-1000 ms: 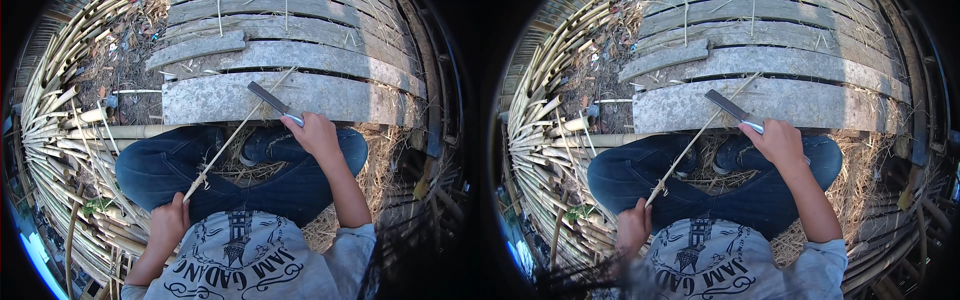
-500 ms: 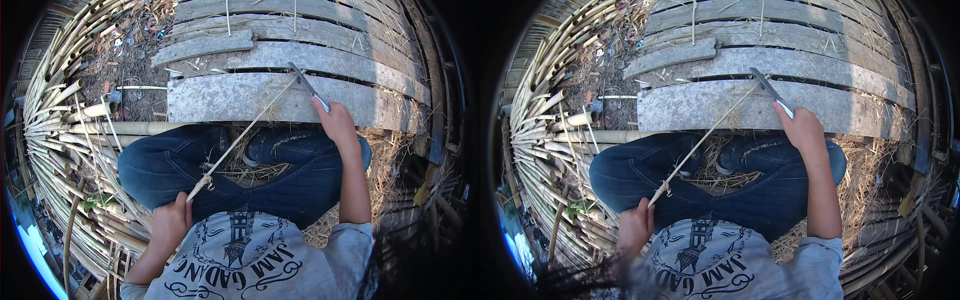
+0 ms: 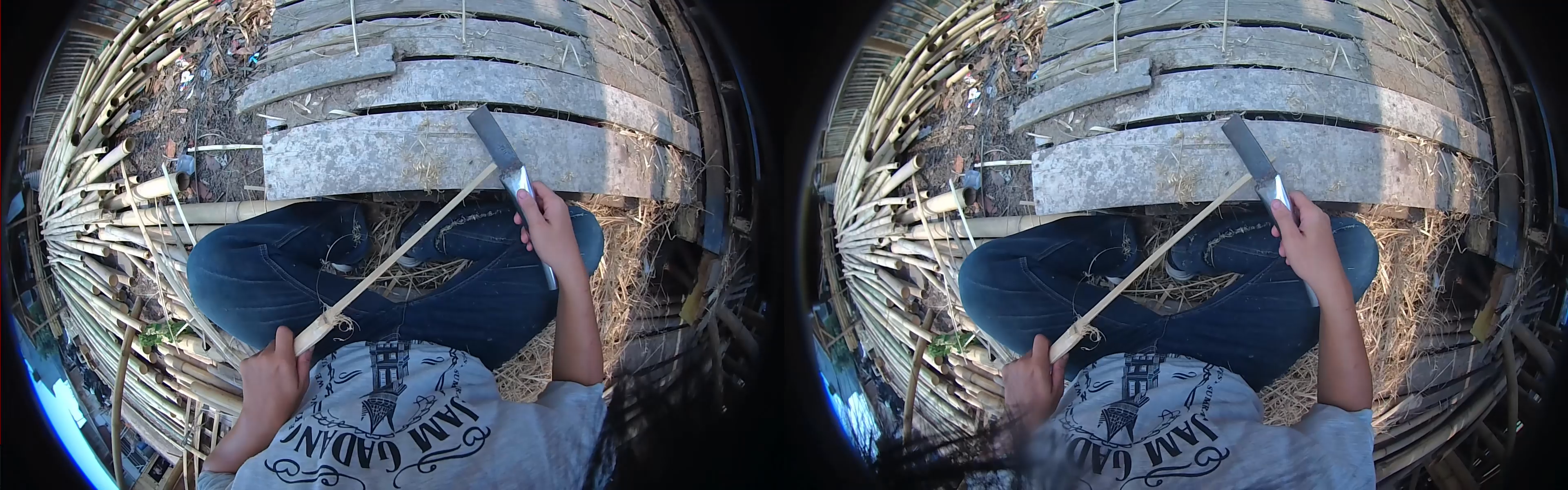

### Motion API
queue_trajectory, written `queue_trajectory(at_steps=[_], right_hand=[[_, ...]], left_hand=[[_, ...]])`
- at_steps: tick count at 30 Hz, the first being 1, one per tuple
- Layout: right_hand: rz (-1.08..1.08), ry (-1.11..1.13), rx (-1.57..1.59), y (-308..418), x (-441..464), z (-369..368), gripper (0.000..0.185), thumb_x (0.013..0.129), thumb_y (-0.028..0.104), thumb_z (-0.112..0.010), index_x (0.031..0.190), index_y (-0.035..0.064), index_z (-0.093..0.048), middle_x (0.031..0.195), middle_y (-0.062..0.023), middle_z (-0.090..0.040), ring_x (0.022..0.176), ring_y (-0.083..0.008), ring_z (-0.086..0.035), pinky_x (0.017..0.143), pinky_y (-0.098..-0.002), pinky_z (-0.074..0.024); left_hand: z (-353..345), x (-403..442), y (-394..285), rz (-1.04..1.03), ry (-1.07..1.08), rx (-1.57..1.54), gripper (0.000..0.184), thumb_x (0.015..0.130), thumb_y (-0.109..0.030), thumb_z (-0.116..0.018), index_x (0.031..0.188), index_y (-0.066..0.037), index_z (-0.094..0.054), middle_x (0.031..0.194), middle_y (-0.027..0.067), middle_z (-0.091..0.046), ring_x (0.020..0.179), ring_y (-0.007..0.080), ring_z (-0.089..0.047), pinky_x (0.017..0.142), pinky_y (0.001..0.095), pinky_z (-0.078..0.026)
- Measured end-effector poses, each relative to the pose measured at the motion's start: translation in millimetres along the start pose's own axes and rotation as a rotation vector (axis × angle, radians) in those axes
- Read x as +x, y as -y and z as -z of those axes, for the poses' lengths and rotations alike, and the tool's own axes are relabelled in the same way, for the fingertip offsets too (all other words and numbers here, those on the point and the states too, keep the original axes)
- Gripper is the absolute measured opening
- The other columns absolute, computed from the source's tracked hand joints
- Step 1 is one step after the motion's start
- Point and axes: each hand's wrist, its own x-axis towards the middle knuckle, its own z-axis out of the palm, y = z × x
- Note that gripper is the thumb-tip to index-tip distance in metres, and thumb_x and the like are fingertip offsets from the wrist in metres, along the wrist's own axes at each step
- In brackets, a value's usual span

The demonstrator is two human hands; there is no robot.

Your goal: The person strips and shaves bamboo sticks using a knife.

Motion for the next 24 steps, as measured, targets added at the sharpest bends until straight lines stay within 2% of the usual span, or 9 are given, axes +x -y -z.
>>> queue_trajectory(at_steps=[2, 4, 6, 10, 17, 19, 24], right_hand=[[-0.038, -0.019, 0.001, -5.3, 0.3, -0.4, 0.032, 0.103, 0.032, -0.050, 0.102, -0.0003, -0.054, 0.068, -0.0037, -0.057, 0.048, -0.0086, -0.054, 0.041, -0.0244, -0.0431], [-0.077, -0.033, 0.004, -7.4, -2.3, -5.8, 0.033, 0.103, 0.032, -0.048, 0.102, -0.0004, -0.054, 0.067, -0.0041, -0.057, 0.047, -0.0093, -0.054, 0.040, -0.0251, -0.0435], [-0.073, -0.079, -0.015, -5.7, -8.6, -18.8, 0.032, 0.105, 0.032, -0.044, 0.104, 0.0004, -0.052, 0.063, -0.0045, -0.055, 0.046, -0.0107, -0.055, 0.039, -0.0272, -0.0439], [-0.113, -0.044, 0.067, -10.4, -9.3, -21.3, 0.030, 0.105, 0.031, -0.044, 0.103, 0.0018, -0.049, 0.061, -0.0050, -0.053, 0.044, -0.0114, -0.054, 0.038, -0.0278, -0.0441], [-0.173, 0.008, 0.218, -16.5, -24.7, -23.1, 0.026, 0.105, 0.030, -0.046, 0.104, 0.0044, -0.049, 0.062, -0.0027, -0.051, 0.043, -0.0096, -0.051, 0.037, -0.0260, -0.0426], [-0.186, 0.022, 0.227, -14.7, -27.6, -21.0, 0.025, 0.105, 0.030, -0.045, 0.104, 0.0047, -0.049, 0.061, -0.0026, -0.051, 0.042, -0.0094, -0.050, 0.037, -0.0259, -0.0426], [-0.173, 0.040, 0.246, -14.0, -30.5, -24.7, 0.024, 0.105, 0.029, -0.044, 0.106, 0.0054, -0.048, 0.061, -0.0026, -0.051, 0.042, -0.0093, -0.049, 0.036, -0.0258, -0.0425]], left_hand=[[-2.0, -0.9, 3.2, 0.033, 0.047, -0.005, 0.022, 0.089, -0.019, -0.064, 0.089, -0.004, -0.049, 0.066, 0.0155, -0.061, 0.057, 0.0359, -0.063, 0.051, 0.0457, -0.049], [-12.3, 0.9, 7.1, 0.017, -0.014, -0.049, 0.016, 0.091, -0.014, -0.061, 0.090, -0.003, -0.049, 0.062, 0.0204, -0.060, 0.058, 0.0417, -0.062, 0.054, 0.0520, -0.046], [-13.1, 5.0, 8.8, 0.021, -0.002, -0.042, 0.015, 0.090, -0.012, -0.061, 0.090, -0.002, -0.049, 0.062, 0.0209, -0.060, 0.058, 0.0419, -0.062, 0.054, 0.0517, -0.047], [-17.5, 8.5, 14.5, 0.011, 0.035, -0.016, 0.015, 0.087, -0.008, -0.061, 0.091, 0.000, -0.050, 0.061, 0.0218, -0.060, 0.059, 0.0424, -0.063, 0.054, 0.0508, -0.049], [-24.1, 8.9, 20.8, -0.030, 0.005, -0.015, 0.015, 0.084, -0.006, -0.061, 0.091, 0.000, -0.049, 0.058, 0.0211, -0.058, 0.056, 0.0421, -0.062, 0.054, 0.0505, -0.049], [-24.9, 8.8, 21.9, -0.046, 0.012, 0.058, 0.023, 0.082, -0.013, -0.066, 0.093, -0.001, -0.049, 0.060, 0.0165, -0.062, 0.054, 0.0365, -0.064, 0.051, 0.0469, -0.051], [-24.1, 8.6, 20.0, -0.034, 0.005, 0.071, 0.024, 0.082, -0.013, -0.067, 0.095, -0.001, -0.050, 0.061, 0.0164, -0.062, 0.055, 0.0363, -0.065, 0.052, 0.0461, -0.052]])
